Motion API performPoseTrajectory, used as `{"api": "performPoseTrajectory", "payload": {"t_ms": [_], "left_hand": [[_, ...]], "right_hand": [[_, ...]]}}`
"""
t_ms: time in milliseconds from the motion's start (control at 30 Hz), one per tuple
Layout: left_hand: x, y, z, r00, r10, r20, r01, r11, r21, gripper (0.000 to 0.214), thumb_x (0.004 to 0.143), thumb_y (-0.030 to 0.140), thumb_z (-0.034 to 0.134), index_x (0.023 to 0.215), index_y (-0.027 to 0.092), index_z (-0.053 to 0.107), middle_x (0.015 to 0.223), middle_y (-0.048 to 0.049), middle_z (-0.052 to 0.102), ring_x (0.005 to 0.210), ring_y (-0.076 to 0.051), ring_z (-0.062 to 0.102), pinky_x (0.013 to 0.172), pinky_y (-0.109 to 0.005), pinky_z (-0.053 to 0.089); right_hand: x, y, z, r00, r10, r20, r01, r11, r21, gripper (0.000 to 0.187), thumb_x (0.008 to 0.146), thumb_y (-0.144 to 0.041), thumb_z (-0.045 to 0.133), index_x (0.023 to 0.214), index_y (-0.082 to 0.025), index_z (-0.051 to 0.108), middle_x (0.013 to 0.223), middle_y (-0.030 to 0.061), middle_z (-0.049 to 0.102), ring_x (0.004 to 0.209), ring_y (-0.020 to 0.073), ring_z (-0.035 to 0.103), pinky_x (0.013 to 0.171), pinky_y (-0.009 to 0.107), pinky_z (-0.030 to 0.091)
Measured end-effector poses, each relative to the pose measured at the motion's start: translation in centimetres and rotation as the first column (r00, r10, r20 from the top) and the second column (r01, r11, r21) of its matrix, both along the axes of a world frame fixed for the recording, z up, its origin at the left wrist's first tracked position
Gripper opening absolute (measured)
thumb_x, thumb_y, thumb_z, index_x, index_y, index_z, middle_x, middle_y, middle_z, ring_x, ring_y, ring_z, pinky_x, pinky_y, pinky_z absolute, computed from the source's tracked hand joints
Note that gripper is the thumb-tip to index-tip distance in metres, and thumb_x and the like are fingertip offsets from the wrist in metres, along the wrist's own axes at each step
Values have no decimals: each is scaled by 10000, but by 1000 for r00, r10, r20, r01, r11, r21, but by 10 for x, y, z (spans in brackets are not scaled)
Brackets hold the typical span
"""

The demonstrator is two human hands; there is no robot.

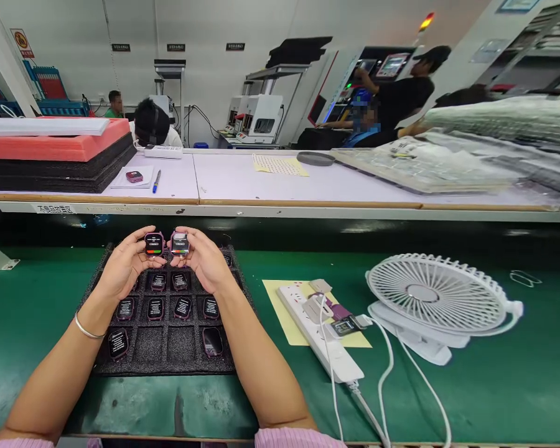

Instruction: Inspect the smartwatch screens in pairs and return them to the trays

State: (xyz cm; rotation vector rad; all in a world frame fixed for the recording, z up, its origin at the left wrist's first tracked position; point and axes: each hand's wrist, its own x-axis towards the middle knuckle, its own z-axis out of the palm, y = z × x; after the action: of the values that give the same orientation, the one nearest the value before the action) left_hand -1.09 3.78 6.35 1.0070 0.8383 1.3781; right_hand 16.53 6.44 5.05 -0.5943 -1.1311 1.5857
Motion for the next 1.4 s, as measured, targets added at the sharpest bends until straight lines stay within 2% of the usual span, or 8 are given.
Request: {"api": "performPoseTrajectory", "payload": {"t_ms": [300,567,767,1067,1400], "left_hand": [[0,0,0,999,2,-45,-2,1000,2,382,799,276,639,1164,161,629,872,-29,728,614,-144,716,620,-275,583],[-1,1,-1,998,24,-54,-24,1000,5,423,793,273,631,1198,153,622,835,-18,721,620,-152,720,641,-280,585],[0,0,-1,999,12,-46,-12,1000,1,442,792,272,634,1213,142,617,826,-27,732,620,-155,720,640,-284,586],[1,-1,1,999,11,-47,-12,1000,-20,429,797,253,626,1209,134,626,804,-25,727,611,-162,722,625,-287,594],[-1,0,0,997,10,-71,-10,1000,3,399,814,224,603,1204,148,637,909,-47,753,612,-157,728,630,-293,608]], "right_hand": [[-4,1,-5,1000,8,-2,-8,1000,10,302,841,-407,678,1067,-209,640,891,39,749,572,140,661,576,289,518],[-2,1,-4,1000,-8,4,8,1000,-11,328,833,-433,692,1076,-217,651,875,22,744,602,149,681,589,292,506],[-4,1,-6,999,-11,32,11,1000,-11,325,805,-374,733,1083,-230,646,872,-2,709,593,127,661,601,284,496],[-6,1,-9,998,-27,64,27,1000,2,355,775,-383,762,1068,-224,640,762,-29,677,556,119,627,569,277,458],[-5,0,-5,999,-30,44,31,999,-21,326,788,-396,738,1048,-232,630,830,-4,715,571,128,623,596,296,486]]}}
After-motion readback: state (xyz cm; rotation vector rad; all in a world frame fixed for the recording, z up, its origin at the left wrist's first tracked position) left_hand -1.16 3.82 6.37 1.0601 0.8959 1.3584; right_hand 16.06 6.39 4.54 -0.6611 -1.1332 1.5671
